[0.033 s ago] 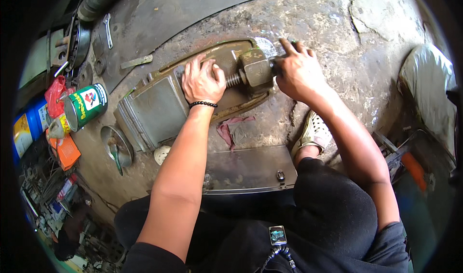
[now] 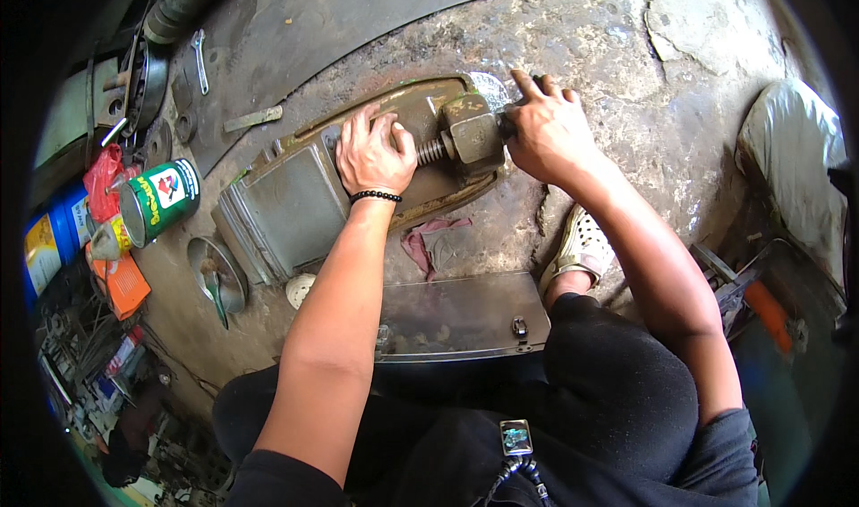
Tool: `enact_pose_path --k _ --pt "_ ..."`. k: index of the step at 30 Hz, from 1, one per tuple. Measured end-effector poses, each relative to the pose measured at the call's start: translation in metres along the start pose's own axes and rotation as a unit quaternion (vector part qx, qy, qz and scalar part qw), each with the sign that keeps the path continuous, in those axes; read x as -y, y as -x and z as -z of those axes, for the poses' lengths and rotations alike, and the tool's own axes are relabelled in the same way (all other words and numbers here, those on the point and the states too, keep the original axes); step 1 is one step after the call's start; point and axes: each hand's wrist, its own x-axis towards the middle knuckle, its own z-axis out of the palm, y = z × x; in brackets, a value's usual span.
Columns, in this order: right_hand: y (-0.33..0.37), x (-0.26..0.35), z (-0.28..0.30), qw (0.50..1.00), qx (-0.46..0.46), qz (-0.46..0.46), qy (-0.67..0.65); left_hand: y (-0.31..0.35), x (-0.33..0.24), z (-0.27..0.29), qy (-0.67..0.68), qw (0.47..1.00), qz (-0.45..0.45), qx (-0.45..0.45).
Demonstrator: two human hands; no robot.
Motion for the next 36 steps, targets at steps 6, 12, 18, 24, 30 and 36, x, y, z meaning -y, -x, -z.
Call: enact_pose_path --k 6,12,18,24,30,36 --pt "0.001 0.0014 0.0 1.0 0.005 0.003 0.003 -0.0002 0.0001 0.0011 -0.004 1.0 0.004 -0.003" --pt "-0.0012 0.0005 0.0024 0.999 0.045 -0.015 0.007 -0.0015 0.0 0.002 0.004 1.0 0.003 -0.009" --pt "-0.0039 -0.0026 -0.0025 0.999 0.025 -0.006 0.029 -0.0002 0.0 0.0002 0.005 1.0 0.002 -0.013" --pt "-0.003 0.0001 0.0002 0.998 0.047 -0.03 0.019 -0.0012 -0.0005 0.0013 -0.001 1.0 -0.003 -0.013" --pt "0.0 0.0031 0.002 0.999 0.021 -0.023 0.022 -0.001 -0.001 0.0015 0.002 1.0 -0.003 -0.008" --pt "0.0028 0.0029 0.0002 0.999 0.03 -0.034 0.009 0.0002 0.0013 -0.0004 0.006 1.0 0.007 -0.009"
